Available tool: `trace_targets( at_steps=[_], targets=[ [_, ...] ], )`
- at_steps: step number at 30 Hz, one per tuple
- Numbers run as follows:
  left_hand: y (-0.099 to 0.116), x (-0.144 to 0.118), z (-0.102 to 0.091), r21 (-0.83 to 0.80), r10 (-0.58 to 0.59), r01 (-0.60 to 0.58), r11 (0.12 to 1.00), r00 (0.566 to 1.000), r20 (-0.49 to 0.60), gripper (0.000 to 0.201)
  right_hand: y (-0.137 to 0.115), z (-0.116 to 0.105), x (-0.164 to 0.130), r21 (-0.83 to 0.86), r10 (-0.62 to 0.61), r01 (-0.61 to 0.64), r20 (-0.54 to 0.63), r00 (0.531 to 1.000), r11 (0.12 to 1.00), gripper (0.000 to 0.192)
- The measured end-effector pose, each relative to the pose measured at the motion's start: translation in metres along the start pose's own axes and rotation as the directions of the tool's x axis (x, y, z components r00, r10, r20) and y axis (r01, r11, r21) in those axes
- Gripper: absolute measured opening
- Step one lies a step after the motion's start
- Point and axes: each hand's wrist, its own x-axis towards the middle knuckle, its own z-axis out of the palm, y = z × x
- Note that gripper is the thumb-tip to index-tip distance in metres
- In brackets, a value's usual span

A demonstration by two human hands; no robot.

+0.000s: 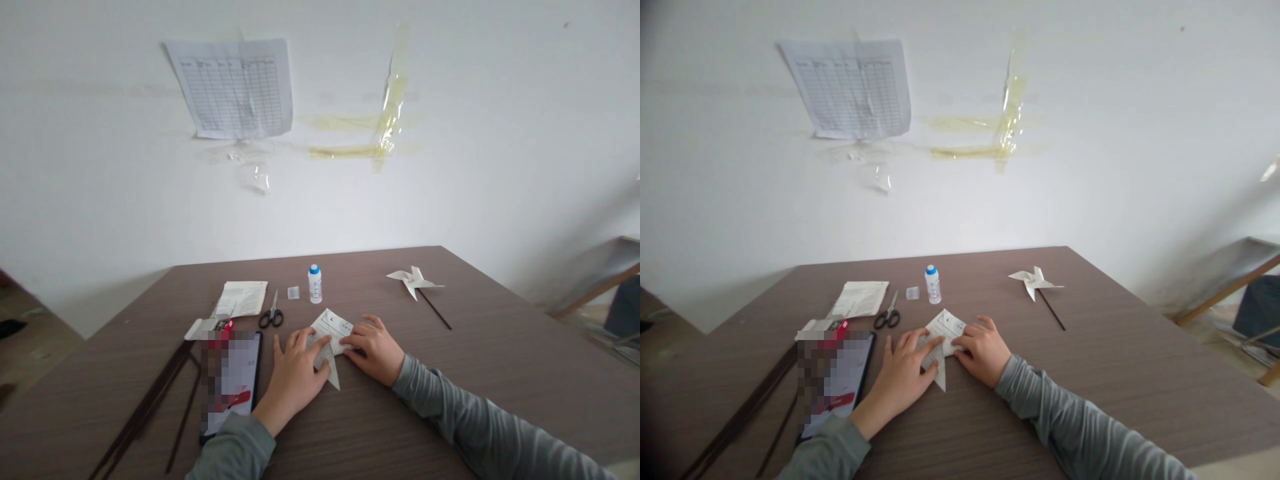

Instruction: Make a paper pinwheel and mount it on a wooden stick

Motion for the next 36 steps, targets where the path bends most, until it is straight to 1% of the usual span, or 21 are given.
trace_targets(
  at_steps=[5, 11, 18, 22, 25, 29, 32, 36],
  targets=[
    [-0.004, 0.000, 0.005, -0.006, 0.018, -0.019, 1.000, 0.999, -0.039, 0.061, -0.003, -0.002, 0.000, -0.001, -0.004, 0.004, 0.000, 1.000, 1.000, 0.024],
    [-0.008, 0.004, 0.011, -0.024, 0.022, -0.024, 0.999, 0.997, -0.075, 0.063, -0.001, -0.002, 0.002, 0.008, -0.012, 0.012, -0.009, 1.000, 1.000, 0.023],
    [-0.004, 0.005, 0.003, -0.021, 0.012, -0.012, 1.000, 0.999, -0.038, 0.063, 0.002, -0.002, 0.004, 0.020, 0.005, -0.006, 0.012, 1.000, 1.000, 0.024],
    [-0.005, 0.007, 0.004, -0.001, 0.013, -0.013, 1.000, 0.999, -0.041, 0.058, 0.003, -0.001, 0.004, 0.027, 0.001, -0.002, 0.018, 1.000, 1.000, 0.024],
    [-0.007, 0.008, 0.006, 0.007, 0.017, -0.017, 1.000, 0.999, -0.046, 0.054, 0.003, 0.001, 0.003, 0.022, -0.009, 0.009, -0.009, 1.000, 1.000, 0.023],
    [-0.007, 0.008, 0.006, 0.006, 0.012, -0.012, 1.000, 1.000, -0.028, 0.055, 0.002, 0.003, 0.002, 0.006, -0.045, 0.046, -0.069, 0.997, 0.999, 0.022],
    [-0.007, 0.007, 0.006, 0.001, 0.010, -0.010, 1.000, 0.999, -0.030, 0.055, 0.001, 0.003, 0.001, -0.006, -0.059, 0.059, -0.084, 0.995, 0.998, 0.022],
    [-0.010, 0.006, 0.008, -0.007, 0.023, -0.023, 1.000, 0.999, -0.043, 0.054, 0.000, 0.003, 0.002, -0.002, -0.047, 0.047, -0.083, 0.995, 0.999, 0.021]
  ],
)
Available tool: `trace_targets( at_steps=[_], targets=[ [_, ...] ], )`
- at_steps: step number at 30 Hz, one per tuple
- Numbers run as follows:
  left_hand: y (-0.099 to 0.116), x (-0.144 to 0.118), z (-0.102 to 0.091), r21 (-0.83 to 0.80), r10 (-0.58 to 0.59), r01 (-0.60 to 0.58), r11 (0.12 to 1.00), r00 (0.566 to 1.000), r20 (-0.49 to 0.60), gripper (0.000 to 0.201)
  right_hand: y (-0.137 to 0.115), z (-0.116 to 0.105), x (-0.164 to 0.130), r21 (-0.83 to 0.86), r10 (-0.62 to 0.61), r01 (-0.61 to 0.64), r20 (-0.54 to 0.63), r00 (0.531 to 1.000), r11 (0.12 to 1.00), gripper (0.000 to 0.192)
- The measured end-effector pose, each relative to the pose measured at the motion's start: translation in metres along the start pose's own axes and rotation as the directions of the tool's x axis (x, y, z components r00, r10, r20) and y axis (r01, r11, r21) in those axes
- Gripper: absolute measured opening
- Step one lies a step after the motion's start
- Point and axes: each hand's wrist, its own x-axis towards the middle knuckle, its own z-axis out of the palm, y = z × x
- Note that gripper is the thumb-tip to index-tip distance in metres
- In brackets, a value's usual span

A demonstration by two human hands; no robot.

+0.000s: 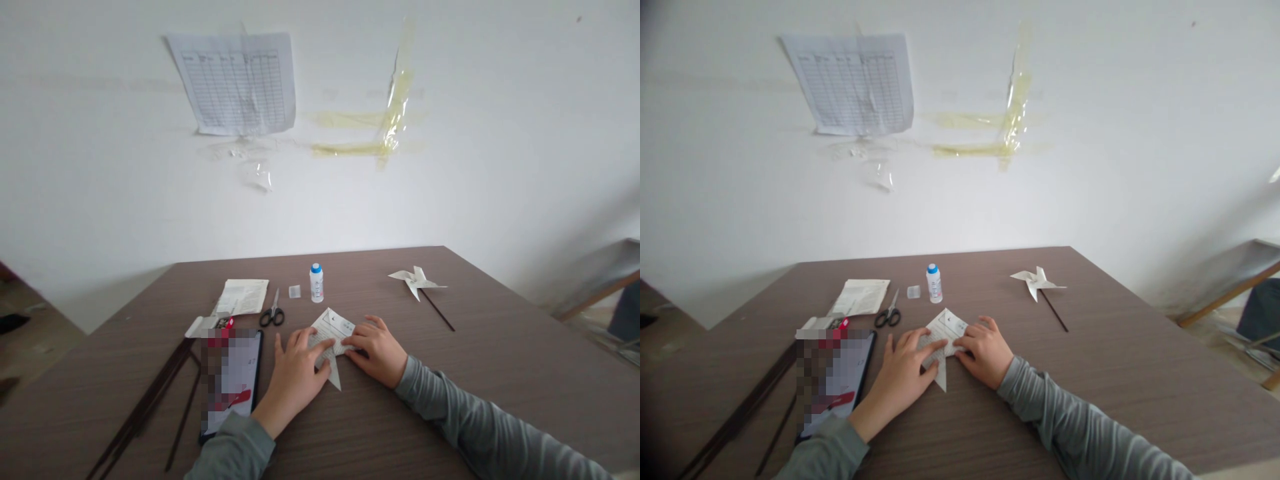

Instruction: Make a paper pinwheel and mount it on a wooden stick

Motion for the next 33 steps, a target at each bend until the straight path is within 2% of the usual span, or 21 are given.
trace_targets(
  at_steps=[10, 14, 19, 27, 33],
  targets=[
    [-0.0022, -0.0005, 0.0031, -0.004, 0.014, -0.014, 1.000, 1.000, -0.024, 0.053, -0.0040, -0.0022, 0.0008, -0.004, 0.004, -0.004, -0.007, 1.000, 1.000, 0.021],
    [-0.0018, -0.0002, 0.0027, 0.008, 0.005, -0.005, 1.000, 1.000, 0.001, 0.054, -0.0061, -0.0042, 0.0013, -0.001, 0.012, -0.012, -0.025, 1.000, 1.000, 0.022],
    [0.0002, 0.0004, 0.0004, 0.005, -0.007, 0.007, 1.000, 1.000, 0.009, 0.054, -0.0032, -0.0015, 0.0010, -0.001, 0.031, -0.031, 0.013, 0.999, 1.000, 0.023],
    [0.0022, 0.0012, -0.0006, -0.017, -0.005, 0.005, 1.000, 1.000, -0.001, 0.058, 0.0028, 0.0026, -0.0010, -0.002, -0.012, 0.012, 0.003, 1.000, 1.000, 0.021],
    [0.0007, 0.0005, 0.0006, -0.037, 0.003, -0.004, 0.999, 1.000, -0.018, 0.049, 0.0007, -0.0023, 0.0017, 0.005, 0.058, -0.058, 0.094, 0.994, 0.998, 0.024]
  ],
)
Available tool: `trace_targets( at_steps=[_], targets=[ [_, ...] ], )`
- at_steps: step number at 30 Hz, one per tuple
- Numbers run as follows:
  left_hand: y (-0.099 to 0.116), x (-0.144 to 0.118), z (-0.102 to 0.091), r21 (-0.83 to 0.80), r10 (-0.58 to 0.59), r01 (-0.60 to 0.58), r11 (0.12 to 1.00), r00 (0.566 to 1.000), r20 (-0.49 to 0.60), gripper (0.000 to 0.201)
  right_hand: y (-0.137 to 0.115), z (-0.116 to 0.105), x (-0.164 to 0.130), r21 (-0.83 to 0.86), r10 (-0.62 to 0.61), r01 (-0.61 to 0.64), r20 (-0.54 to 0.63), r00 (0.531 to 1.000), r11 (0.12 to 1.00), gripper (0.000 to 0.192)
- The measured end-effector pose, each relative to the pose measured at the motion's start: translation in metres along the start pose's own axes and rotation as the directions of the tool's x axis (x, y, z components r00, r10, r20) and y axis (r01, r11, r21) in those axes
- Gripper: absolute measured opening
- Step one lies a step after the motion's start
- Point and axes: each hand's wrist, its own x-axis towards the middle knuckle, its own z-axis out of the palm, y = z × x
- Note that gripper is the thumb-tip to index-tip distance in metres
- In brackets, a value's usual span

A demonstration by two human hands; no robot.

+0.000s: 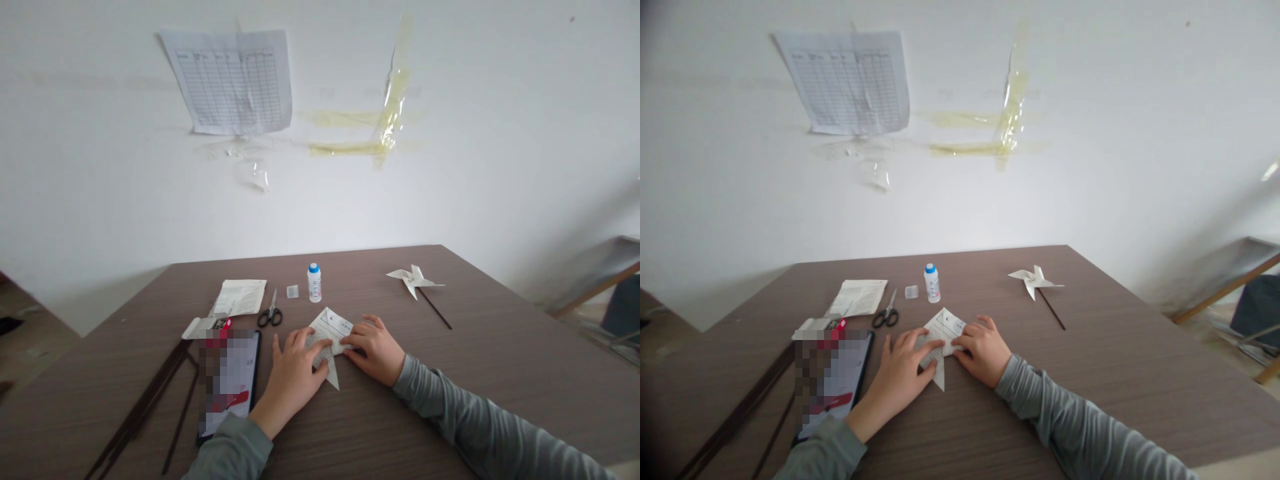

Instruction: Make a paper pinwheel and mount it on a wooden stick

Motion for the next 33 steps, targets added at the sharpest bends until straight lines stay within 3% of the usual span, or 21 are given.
trace_targets(
  at_steps=[5, 16, 33],
  targets=[
    [0.001, 0.000, 0.000, 0.001, -0.007, 0.007, 1.000, 1.000, 0.012, 0.049, -0.001, -0.004, 0.001, 0.002, 0.025, -0.025, 0.058, 0.998, 1.000, 0.024],
    [0.005, 0.002, -0.003, -0.009, -0.062, 0.063, 0.998, 0.994, 0.086, 0.044, 0.003, 0.006, -0.006, 0.002, -0.046, 0.046, -0.063, 0.997, 0.999, 0.021],
    [-0.009, 0.004, 0.015, -0.009, 0.031, -0.031, 0.999, 1.000, 0.000, 0.056, 0.001, 0.005, -0.004, 0.010, -0.034, 0.035, -0.091, 0.995, 0.999, 0.024]
  ],
)
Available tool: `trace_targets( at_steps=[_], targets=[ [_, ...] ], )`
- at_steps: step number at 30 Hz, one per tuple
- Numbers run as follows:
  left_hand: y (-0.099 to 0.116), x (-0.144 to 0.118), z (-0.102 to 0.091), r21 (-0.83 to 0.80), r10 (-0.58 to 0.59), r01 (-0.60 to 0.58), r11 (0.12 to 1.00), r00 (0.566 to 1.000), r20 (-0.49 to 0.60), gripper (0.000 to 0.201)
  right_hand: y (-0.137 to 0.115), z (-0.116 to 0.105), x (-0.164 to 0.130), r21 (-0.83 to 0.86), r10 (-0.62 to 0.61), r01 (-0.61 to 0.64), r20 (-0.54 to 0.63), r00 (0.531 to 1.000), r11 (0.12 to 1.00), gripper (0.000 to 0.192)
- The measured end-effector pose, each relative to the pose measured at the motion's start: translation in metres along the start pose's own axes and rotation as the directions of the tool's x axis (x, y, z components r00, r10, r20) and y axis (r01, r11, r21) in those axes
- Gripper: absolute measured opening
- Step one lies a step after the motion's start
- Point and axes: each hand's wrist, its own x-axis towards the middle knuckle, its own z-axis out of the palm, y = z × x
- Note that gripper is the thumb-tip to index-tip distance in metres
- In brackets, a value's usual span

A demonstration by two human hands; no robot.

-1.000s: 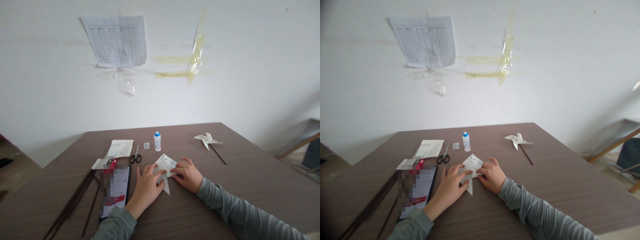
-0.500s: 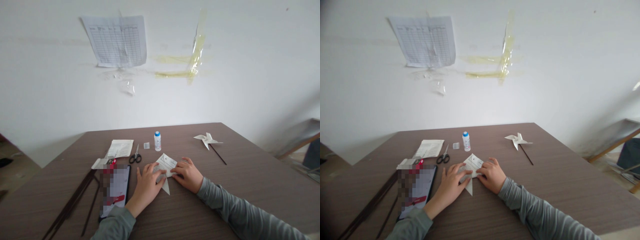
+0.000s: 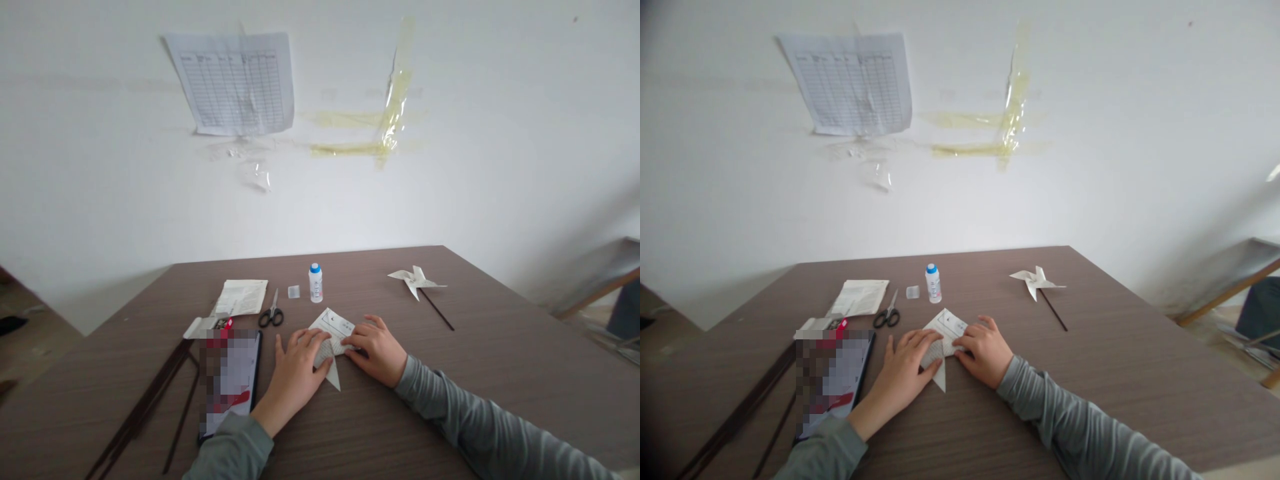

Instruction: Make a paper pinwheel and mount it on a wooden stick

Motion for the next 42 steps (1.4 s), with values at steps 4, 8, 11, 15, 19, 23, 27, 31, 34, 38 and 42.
trace_targets(
  at_steps=[4, 8, 11, 15, 19, 23, 27, 31, 34, 38, 42],
  targets=[
    [0.002, 0.001, -0.001, 0.003, 0.005, -0.005, 1.000, 1.000, 0.017, 0.049, 0.002, -0.002, 0.000, -0.003, -0.010, 0.010, -0.005, 1.000, 1.000, 0.025],
    [0.004, 0.001, -0.004, 0.001, 0.000, 0.000, 1.000, 0.999, 0.035, 0.044, 0.004, -0.001, 0.000, -0.010, -0.025, 0.025, -0.002, 1.000, 1.000, 0.024],
    [0.006, 0.001, -0.007, 0.003, -0.010, 0.010, 1.000, 0.999, 0.048, 0.045, 0.005, 0.001, -0.001, -0.010, -0.030, 0.030, -0.003, 1.000, 0.999, 0.025],
    [0.008, 0.001, -0.010, -0.010, -0.019, 0.020, 1.000, 0.997, 0.068, 0.046, 0.006, 0.001, 0.000, -0.013, -0.013, 0.013, 0.020, 1.000, 1.000, 0.028],
    [0.009, 0.000, -0.011, -0.018, -0.013, 0.014, 1.000, 0.998, 0.064, 0.046, 0.004, -0.004, 0.003, -0.015, 0.036, -0.035, 0.114, 0.993, 0.999, 0.024],
    [0.012, 0.000, -0.012, 0.000, -0.027, 0.027, 1.000, 0.999, 0.032, 0.048, -0.002, -0.010, 0.005, -0.008, 0.078, -0.077, 0.154, 0.985, 0.997, 0.025],
    [0.015, 0.000, -0.015, 0.008, -0.056, 0.056, 0.998, 0.997, 0.052, 0.059, -0.002, -0.011, 0.004, 0.003, 0.082, -0.084, 0.153, 0.985, 0.996, 0.024],
    [0.018, 0.000, -0.018, 0.017, -0.050, 0.049, 0.999, 0.996, 0.067, 0.049, 0.002, -0.009, 0.002, 0.008, 0.036, -0.037, 0.101, 0.994, 0.999, 0.026],
    [0.020, -0.001, -0.020, 0.022, -0.045, 0.044, 0.999, 0.996, 0.072, 0.047, 0.003, -0.009, 0.002, 0.007, 0.024, -0.024, 0.093, 0.995, 1.000, 0.025],
    [0.020, -0.001, -0.020, 0.019, -0.042, 0.041, 0.999, 0.996, 0.081, 0.047, 0.002, -0.010, 0.003, 0.001, 0.054, -0.054, 0.131, 0.990, 0.999, 0.024],
    [0.017, -0.001, -0.018, 0.008, -0.037, 0.036, 0.999, 0.997, 0.071, 0.047, 0.002, -0.009, 0.002, -0.002, 0.041, -0.041, 0.112, 0.993, 0.999, 0.022]
  ],
)
